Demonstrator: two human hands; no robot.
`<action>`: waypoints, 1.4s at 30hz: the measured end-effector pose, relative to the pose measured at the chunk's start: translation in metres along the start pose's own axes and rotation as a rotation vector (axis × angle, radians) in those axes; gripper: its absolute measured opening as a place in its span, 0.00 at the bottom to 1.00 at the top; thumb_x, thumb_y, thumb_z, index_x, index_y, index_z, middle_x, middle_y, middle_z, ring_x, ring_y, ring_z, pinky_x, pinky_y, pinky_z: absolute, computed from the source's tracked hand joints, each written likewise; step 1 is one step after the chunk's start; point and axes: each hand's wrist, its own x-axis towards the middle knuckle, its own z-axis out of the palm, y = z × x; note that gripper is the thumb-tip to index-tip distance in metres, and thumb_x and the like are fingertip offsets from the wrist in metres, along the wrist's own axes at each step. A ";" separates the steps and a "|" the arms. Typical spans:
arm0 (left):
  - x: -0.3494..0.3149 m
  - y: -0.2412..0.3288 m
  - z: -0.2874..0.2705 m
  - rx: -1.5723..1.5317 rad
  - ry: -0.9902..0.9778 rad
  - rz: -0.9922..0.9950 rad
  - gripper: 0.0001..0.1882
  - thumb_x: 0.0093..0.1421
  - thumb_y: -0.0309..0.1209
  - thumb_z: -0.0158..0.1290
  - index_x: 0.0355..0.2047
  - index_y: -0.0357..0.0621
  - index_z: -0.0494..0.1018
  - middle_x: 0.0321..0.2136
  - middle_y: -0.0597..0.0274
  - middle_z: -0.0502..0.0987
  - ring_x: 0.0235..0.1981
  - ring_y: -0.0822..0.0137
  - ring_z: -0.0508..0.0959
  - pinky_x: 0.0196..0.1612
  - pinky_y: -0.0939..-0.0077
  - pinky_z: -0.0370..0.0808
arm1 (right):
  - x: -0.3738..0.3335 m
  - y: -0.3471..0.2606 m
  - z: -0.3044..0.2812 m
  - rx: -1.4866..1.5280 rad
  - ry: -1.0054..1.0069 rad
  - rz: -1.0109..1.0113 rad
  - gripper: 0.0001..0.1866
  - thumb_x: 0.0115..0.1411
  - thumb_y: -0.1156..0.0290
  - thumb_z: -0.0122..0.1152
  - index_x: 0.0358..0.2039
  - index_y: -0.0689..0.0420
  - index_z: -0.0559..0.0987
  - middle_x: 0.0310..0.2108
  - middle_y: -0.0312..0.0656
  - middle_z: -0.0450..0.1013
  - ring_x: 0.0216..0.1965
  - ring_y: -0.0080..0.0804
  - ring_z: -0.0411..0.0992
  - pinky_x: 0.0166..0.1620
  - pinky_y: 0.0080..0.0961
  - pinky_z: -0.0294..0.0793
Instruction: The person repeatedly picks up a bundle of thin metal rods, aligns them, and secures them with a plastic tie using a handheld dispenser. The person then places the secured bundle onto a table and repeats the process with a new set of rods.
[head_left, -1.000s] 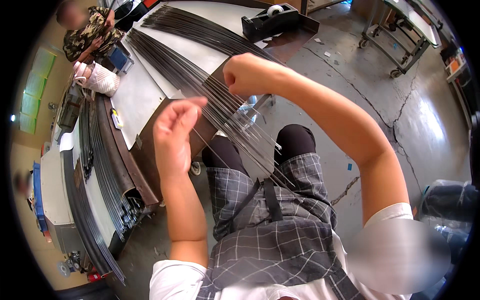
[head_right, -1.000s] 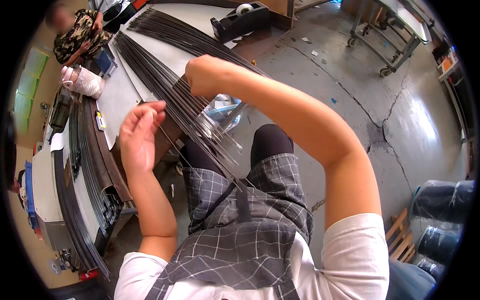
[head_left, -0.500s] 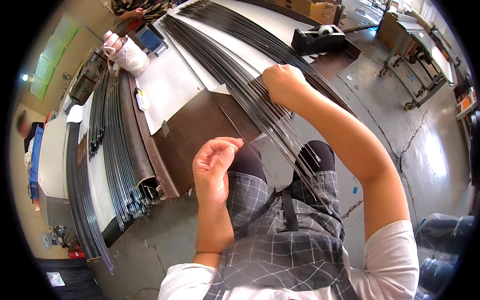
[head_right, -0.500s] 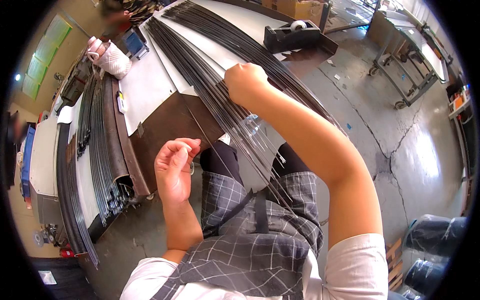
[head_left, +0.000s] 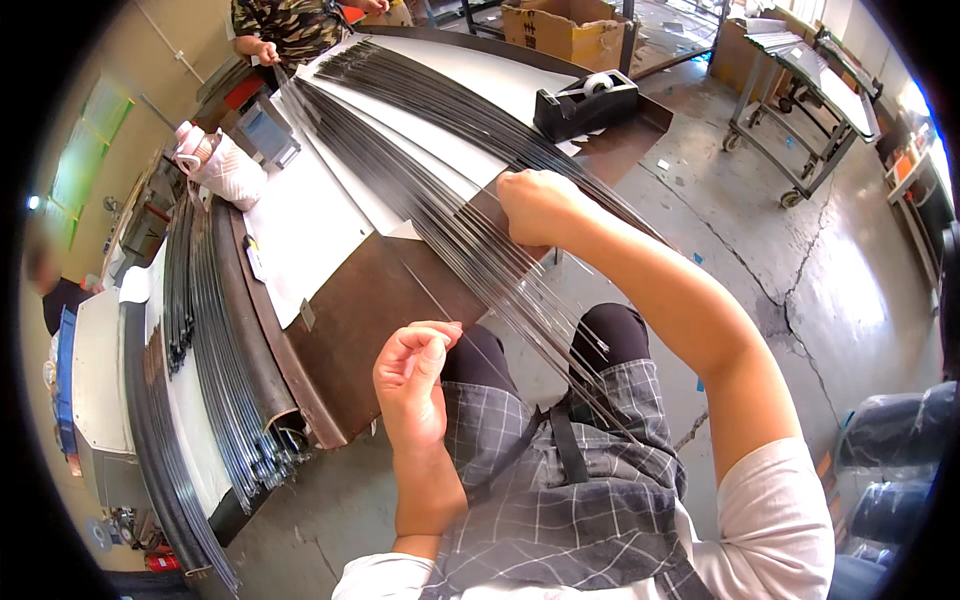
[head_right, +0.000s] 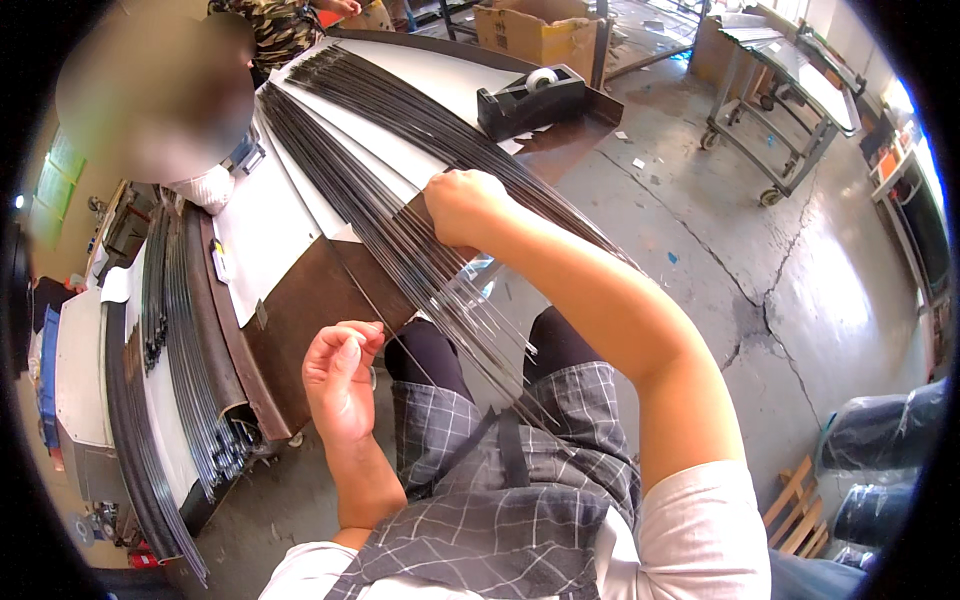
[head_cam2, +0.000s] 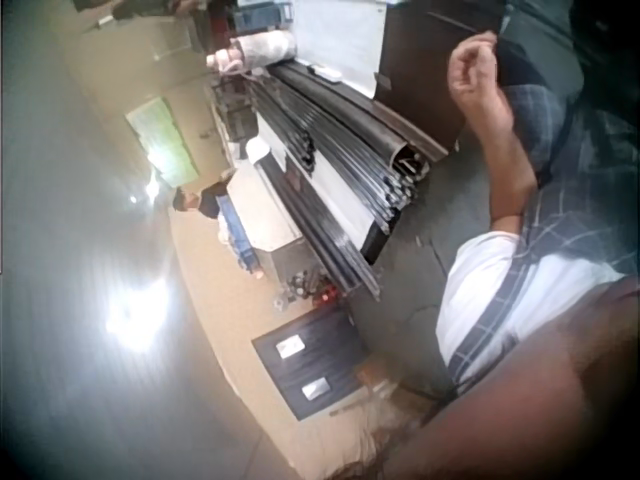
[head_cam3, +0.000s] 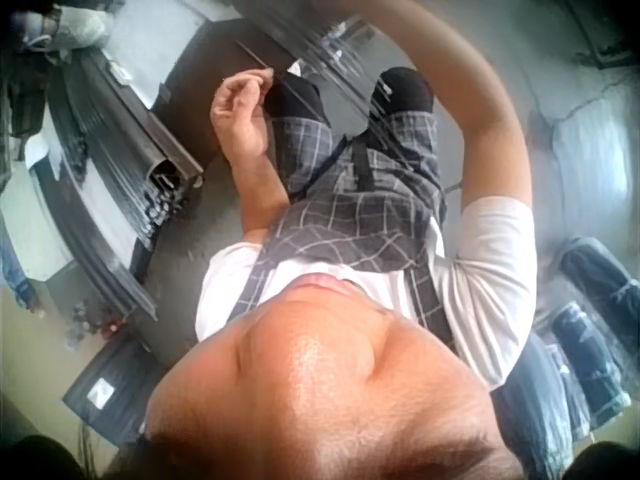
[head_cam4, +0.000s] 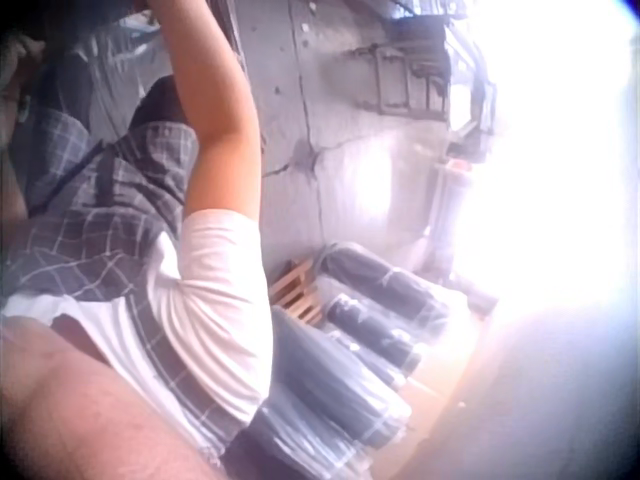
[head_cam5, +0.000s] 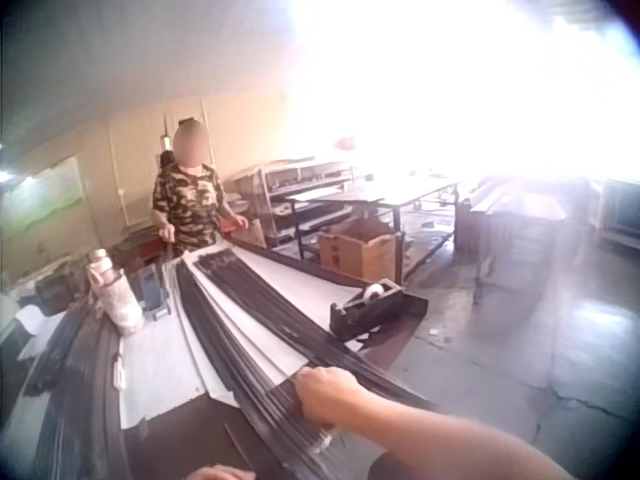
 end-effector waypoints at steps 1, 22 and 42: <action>0.001 0.000 0.001 -0.002 -0.013 -0.002 0.04 0.58 0.25 0.50 0.29 0.38 0.71 0.33 0.56 0.75 0.40 0.66 0.74 0.46 0.72 0.70 | 0.000 0.003 0.002 0.017 0.028 -0.005 0.10 0.28 0.78 0.61 0.18 0.62 0.80 0.22 0.49 0.76 0.27 0.41 0.77 0.28 0.31 0.75; -0.010 -0.003 0.028 0.006 -0.120 -0.097 0.03 0.56 0.25 0.53 0.29 0.37 0.72 0.32 0.54 0.75 0.38 0.65 0.74 0.48 0.68 0.67 | 0.000 0.027 0.008 0.308 -0.016 -0.036 0.10 0.45 0.68 0.53 0.25 0.62 0.77 0.23 0.49 0.74 0.28 0.43 0.74 0.33 0.35 0.73; 0.007 0.002 0.063 -0.050 -0.252 -0.436 0.05 0.59 0.26 0.48 0.31 0.37 0.69 0.32 0.55 0.74 0.36 0.66 0.76 0.29 0.78 0.78 | -0.034 0.043 -0.006 0.866 -0.360 0.024 0.10 0.52 0.66 0.56 0.22 0.59 0.75 0.19 0.33 0.71 0.22 0.19 0.69 0.25 0.16 0.68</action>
